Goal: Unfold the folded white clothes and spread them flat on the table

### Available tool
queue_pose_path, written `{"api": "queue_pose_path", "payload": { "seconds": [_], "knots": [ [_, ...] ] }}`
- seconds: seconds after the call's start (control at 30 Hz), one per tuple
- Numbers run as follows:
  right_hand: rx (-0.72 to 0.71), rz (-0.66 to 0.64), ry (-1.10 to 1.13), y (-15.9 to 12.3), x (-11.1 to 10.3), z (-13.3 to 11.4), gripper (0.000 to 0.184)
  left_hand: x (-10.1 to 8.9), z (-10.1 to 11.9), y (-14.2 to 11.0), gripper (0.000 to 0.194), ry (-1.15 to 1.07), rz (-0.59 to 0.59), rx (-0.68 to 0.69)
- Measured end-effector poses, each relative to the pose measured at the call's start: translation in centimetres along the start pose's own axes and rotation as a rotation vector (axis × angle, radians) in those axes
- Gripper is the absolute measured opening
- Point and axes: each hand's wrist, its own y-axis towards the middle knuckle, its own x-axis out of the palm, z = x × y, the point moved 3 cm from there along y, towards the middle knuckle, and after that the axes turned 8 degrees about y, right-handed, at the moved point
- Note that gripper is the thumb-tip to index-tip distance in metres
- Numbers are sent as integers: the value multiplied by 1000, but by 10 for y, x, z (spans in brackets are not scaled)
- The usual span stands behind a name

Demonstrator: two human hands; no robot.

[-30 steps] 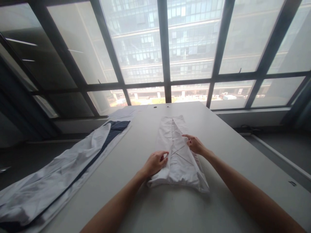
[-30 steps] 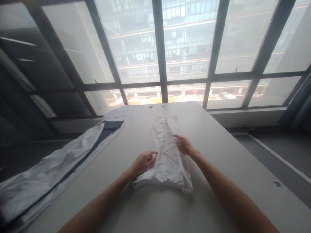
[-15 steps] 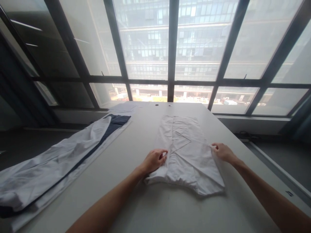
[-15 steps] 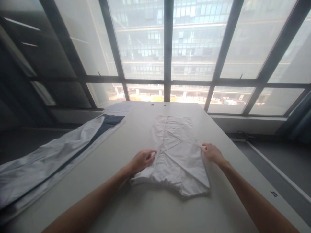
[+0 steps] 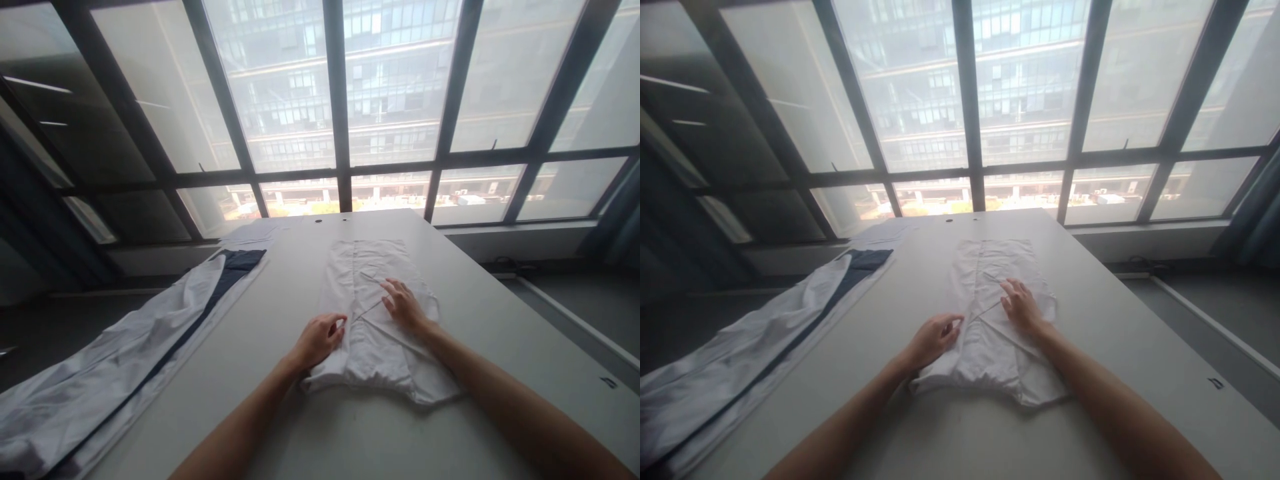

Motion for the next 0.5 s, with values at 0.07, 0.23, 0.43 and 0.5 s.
{"api": "queue_pose_path", "payload": {
  "seconds": [0.07,0.23,0.43,0.5],
  "knots": [
    [-11,-89,-8,-6,4,0,47,0,0,0,33,-1,-4,-3],
    [50,-211,-38,-9,5,1,48,0,1,1,34,3,-15,-2],
    [68,-245,-33,-12,1,-6,49,-5,2,1,33,9,-64,-41],
    [71,-260,-34,-15,-1,-8,49,-7,3,1,30,24,-96,-68]
  ]
}}
